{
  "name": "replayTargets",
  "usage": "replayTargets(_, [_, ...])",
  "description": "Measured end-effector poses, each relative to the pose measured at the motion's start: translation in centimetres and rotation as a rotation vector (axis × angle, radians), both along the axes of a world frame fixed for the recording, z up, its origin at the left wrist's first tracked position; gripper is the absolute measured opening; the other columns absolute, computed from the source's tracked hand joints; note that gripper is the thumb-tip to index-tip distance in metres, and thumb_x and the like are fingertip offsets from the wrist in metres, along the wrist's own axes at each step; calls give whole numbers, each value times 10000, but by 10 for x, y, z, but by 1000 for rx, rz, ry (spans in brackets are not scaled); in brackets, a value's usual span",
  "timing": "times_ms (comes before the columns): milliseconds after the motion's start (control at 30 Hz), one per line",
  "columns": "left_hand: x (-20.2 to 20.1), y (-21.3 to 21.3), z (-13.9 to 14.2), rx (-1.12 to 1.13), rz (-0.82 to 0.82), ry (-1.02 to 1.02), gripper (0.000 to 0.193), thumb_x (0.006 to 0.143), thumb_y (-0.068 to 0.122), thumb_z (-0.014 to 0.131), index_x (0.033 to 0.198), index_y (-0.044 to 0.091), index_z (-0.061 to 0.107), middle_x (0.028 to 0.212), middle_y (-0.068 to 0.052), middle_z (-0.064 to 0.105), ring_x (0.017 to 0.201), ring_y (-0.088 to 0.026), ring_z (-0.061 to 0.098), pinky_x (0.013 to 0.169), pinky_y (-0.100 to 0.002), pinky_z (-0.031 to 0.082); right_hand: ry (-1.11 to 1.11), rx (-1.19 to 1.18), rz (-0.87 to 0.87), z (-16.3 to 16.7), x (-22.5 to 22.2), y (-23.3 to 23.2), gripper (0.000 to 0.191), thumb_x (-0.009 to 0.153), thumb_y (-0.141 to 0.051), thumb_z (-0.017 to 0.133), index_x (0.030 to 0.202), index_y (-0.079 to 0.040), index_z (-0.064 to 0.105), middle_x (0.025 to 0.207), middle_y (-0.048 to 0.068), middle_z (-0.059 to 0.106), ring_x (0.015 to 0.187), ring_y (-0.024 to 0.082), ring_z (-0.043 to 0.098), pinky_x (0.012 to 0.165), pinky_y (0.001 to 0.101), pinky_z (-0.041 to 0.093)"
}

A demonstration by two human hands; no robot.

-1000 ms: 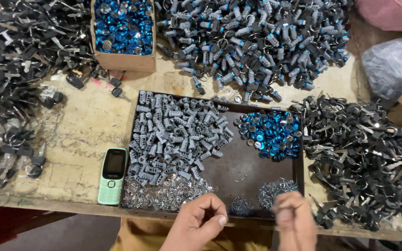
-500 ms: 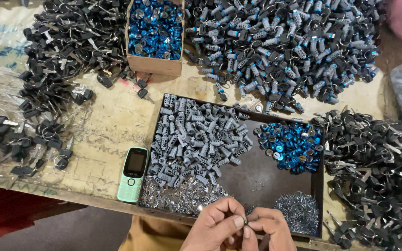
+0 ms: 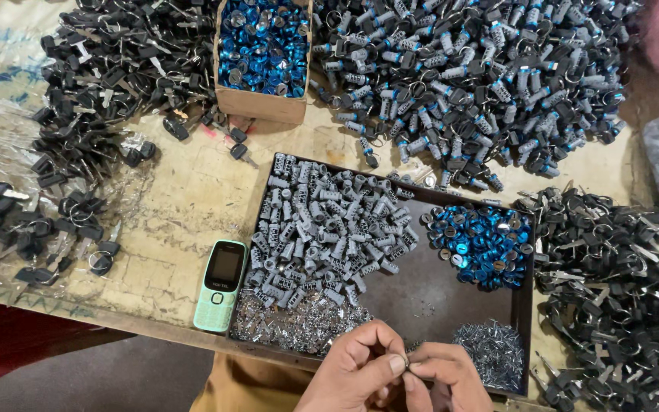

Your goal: The person sits at a workbench assembling small metal keychain components. They pick a gray cylindrical body and a blue cap from a tray, press the cap onto the body by hand, and place the assembled unit aside, repeating this with successive pieces.

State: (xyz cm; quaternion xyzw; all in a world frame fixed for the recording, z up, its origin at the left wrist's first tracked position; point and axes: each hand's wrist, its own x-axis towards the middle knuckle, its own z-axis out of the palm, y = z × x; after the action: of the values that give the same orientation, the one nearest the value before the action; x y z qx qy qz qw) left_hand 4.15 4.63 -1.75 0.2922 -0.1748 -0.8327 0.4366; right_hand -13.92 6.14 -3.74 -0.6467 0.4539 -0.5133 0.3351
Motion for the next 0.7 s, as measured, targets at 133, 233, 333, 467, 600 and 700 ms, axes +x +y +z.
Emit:
replayTargets(133, [-5, -1, -1, -68, 44, -11, 74, 982, 52, 676, 970, 60, 603, 758, 42, 558, 611, -14, 495, 545, -189, 388, 38, 19, 19, -5, -12, 1, 231, 856, 59, 714, 1045, -38, 624, 1042, 161, 662, 871, 153, 708, 791, 270, 585])
replayTargets(233, [-7, -2, 0, -113, 28, -47, 78, 980, 48, 671, 961, 60, 596, 757, 45, 553, 607, -11, 487, 538, -187, 381, 77, 112, -51, -3, -17, 7, 214, 832, 78, 720, 1006, -26, 653, 1027, 173, 690, 872, 162, 731, 779, 277, 602])
replayTargets(333, [-7, -3, 1, -107, 2, -45, 85, 982, 56, 669, 954, 65, 589, 729, 39, 548, 584, -16, 486, 527, -189, 387, 30, 76, -48, -2, -18, 8, 178, 872, 85, 705, 1003, -22, 649, 1025, 163, 696, 902, 159, 737, 823, 285, 611])
replayTargets(467, [-13, -3, 1, -70, -4, 4, 87, 984, 51, 672, 961, 62, 589, 736, 38, 551, 594, -19, 495, 536, -194, 398, -70, 136, -3, 3, -18, 6, 155, 888, 90, 679, 1006, 1, 634, 1047, 182, 673, 930, 172, 728, 824, 300, 605])
replayTargets(600, [-21, -1, 1, -63, 26, -89, 85, 979, 46, 674, 944, 53, 597, 723, 36, 552, 569, -18, 487, 515, -194, 400, -9, 160, -87, 11, -17, 8, 134, 891, 56, 674, 998, -6, 621, 1044, 169, 682, 910, 159, 738, 787, 287, 615])
replayTargets(700, [-26, -1, 0, -54, 41, -68, 79, 979, 51, 670, 943, 58, 599, 731, 35, 570, 563, -20, 492, 512, -196, 404, 0, 221, -84, 14, -20, 9, 118, 894, 31, 662, 992, -9, 609, 1056, 167, 681, 933, 173, 757, 797, 296, 639])
